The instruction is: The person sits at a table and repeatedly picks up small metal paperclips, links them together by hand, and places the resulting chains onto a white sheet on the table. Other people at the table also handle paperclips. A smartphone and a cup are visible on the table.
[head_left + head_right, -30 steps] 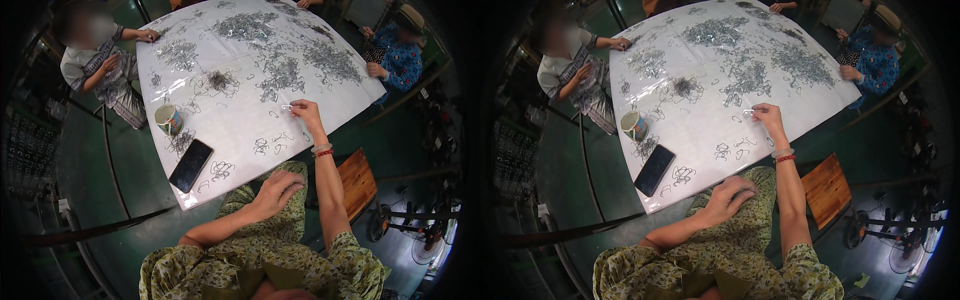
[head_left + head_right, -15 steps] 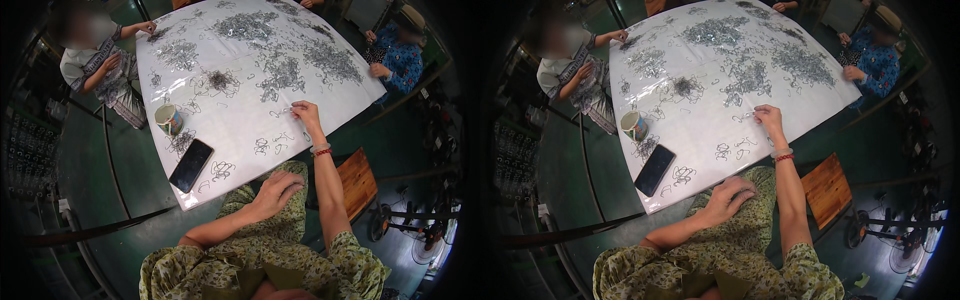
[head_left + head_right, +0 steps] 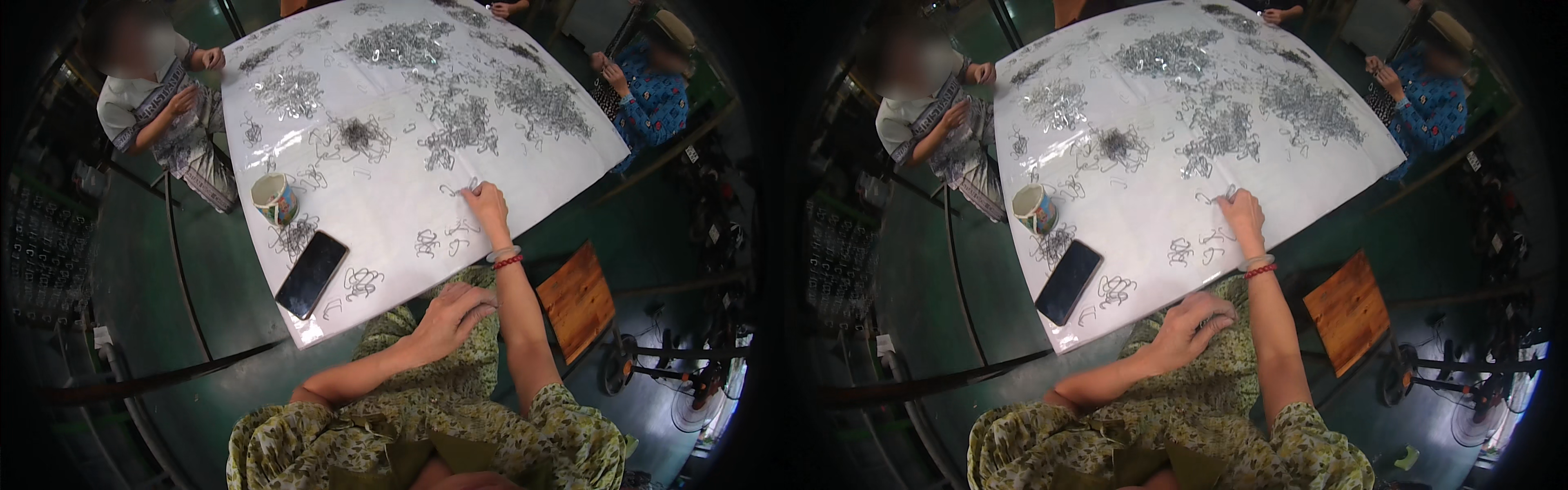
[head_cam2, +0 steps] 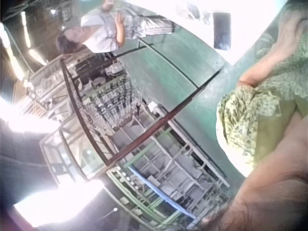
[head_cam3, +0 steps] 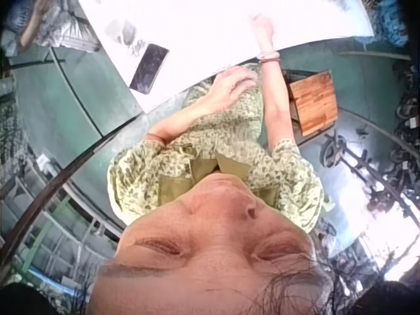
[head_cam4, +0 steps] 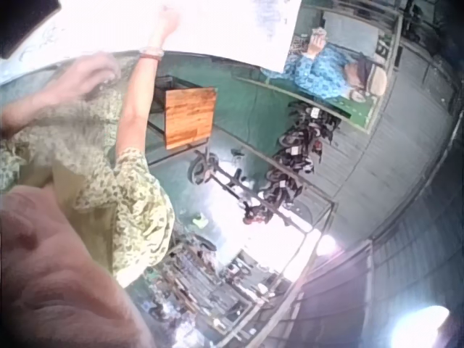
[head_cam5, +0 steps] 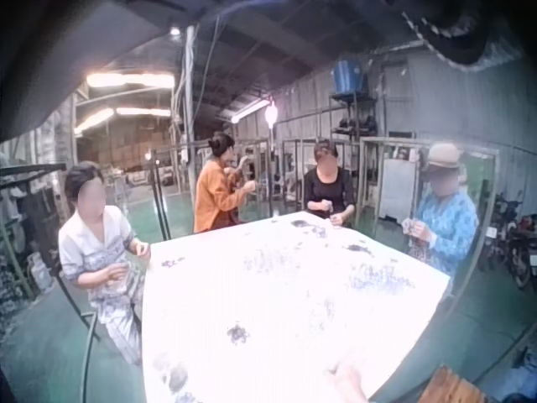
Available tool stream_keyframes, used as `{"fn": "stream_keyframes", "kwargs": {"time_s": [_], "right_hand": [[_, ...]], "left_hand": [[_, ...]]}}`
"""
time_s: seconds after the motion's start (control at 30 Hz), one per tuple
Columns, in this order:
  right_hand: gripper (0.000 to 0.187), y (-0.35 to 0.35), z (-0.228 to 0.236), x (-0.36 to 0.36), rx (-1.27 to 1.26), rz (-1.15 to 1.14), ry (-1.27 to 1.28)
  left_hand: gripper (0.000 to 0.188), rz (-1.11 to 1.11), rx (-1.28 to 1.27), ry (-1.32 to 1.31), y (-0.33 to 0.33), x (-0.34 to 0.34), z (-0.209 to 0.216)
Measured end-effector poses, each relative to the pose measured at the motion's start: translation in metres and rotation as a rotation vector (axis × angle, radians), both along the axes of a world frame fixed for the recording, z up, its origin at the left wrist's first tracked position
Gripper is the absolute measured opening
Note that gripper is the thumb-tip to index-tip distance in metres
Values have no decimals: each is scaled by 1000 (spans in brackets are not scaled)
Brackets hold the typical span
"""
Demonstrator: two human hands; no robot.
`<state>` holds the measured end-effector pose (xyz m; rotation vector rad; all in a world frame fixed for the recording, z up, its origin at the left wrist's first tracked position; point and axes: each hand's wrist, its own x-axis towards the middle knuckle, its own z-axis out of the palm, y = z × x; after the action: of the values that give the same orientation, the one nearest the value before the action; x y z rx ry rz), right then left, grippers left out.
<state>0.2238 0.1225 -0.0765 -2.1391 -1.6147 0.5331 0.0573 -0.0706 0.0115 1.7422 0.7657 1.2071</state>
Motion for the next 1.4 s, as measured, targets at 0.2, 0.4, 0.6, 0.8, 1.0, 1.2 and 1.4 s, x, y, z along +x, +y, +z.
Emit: {"fn": "stream_keyframes", "kwargs": {"time_s": [0.2, 0.4, 0.6, 0.8, 1.0, 1.2, 1.4], "right_hand": [[22, 30, -37, 14, 121, -114, 461], [15, 19, 13, 21, 265, -11, 493], [15, 12, 29, 33, 290, -24, 423], [16, 3, 31, 44, 136, 127, 53], [16, 12, 31, 49, -11, 209, 424], [18, 19, 9, 53, 18, 212, 588], [15, 21, 3, 46, 46, 128, 602]], "left_hand": [[12, -9, -56, 40, -4, -6, 5], [11, 34, 43, 28, -1, -10, 1], [10, 8, 39, -16, -5, 0, -2], [11, -7, 21, 39, -1, -4, 1], [12, -35, 24, 44, -1, 2, -3], [11, -60, 18, 29, -1, 4, -4], [12, -58, -42, 74, -2, 0, -2]]}}
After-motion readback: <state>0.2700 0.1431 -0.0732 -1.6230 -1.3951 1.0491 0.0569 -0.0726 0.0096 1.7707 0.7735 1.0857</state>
